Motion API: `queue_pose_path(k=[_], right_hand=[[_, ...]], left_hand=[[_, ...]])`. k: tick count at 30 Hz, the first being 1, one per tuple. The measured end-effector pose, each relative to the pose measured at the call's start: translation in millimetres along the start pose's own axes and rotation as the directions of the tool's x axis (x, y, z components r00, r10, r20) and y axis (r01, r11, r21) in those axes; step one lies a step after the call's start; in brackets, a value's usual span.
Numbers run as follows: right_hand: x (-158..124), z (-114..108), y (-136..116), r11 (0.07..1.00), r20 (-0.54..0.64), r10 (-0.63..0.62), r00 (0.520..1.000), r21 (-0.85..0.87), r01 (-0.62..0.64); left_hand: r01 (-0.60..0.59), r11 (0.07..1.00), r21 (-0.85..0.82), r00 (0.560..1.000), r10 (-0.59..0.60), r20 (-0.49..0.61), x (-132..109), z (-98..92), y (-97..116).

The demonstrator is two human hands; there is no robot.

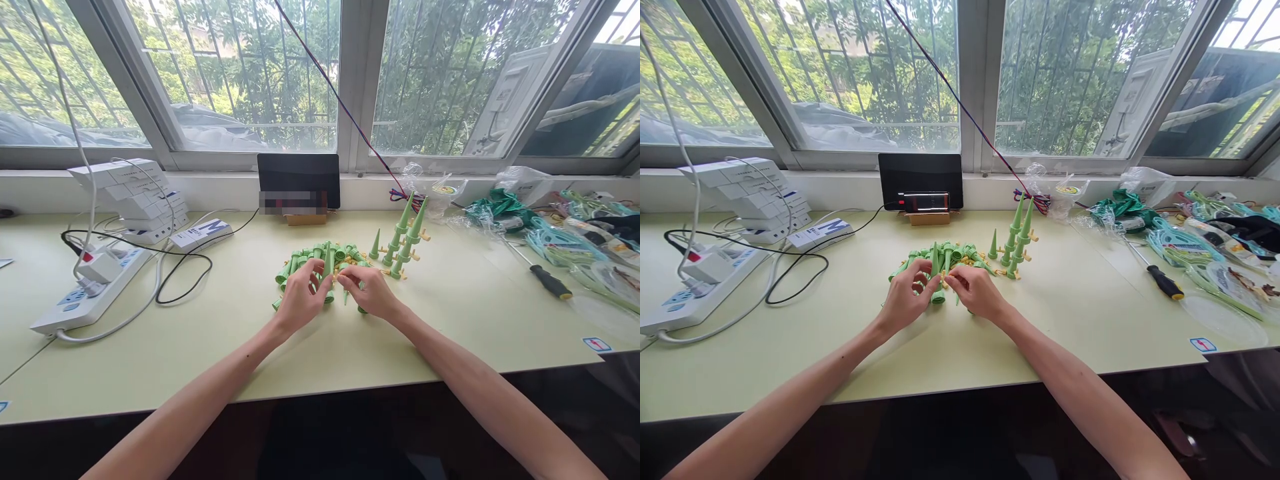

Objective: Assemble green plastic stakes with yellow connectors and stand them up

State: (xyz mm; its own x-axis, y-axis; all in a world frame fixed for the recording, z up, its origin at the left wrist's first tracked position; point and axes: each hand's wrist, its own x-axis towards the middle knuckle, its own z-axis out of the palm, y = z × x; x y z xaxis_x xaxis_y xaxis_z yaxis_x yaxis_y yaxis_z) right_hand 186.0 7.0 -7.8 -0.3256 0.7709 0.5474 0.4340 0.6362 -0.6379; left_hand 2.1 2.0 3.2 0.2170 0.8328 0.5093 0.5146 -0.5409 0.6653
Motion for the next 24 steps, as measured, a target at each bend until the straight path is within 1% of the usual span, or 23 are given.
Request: queue_pose_path(k=[8, 17, 24], right_hand=[[-0.9, 1.2, 2.2, 1.000, 0.008, 0.007, 1.000, 0.006, -0.007], [-0.1, 0.2, 1.4, 0.999, -0.003, -0.005, 1.000, -0.043, 0.005], [-0.1, 0.3, -2.3, 0.999, -0.033, -0.003, 0.999, 0.045, 0.005]], left_hand=[[0.001, 1.000, 0.001, 1.000, -0.001, 0.013, 0.0, -0.6, 0.4], [-0.013, 1.000, -0.001, 1.000, 0.013, 0.023, -0.4, 0.4, -1.4], [-0.016, 1.000, 0.016, 1.000, 0.016, 0.012, 0.2, 0.1, -0.4]])
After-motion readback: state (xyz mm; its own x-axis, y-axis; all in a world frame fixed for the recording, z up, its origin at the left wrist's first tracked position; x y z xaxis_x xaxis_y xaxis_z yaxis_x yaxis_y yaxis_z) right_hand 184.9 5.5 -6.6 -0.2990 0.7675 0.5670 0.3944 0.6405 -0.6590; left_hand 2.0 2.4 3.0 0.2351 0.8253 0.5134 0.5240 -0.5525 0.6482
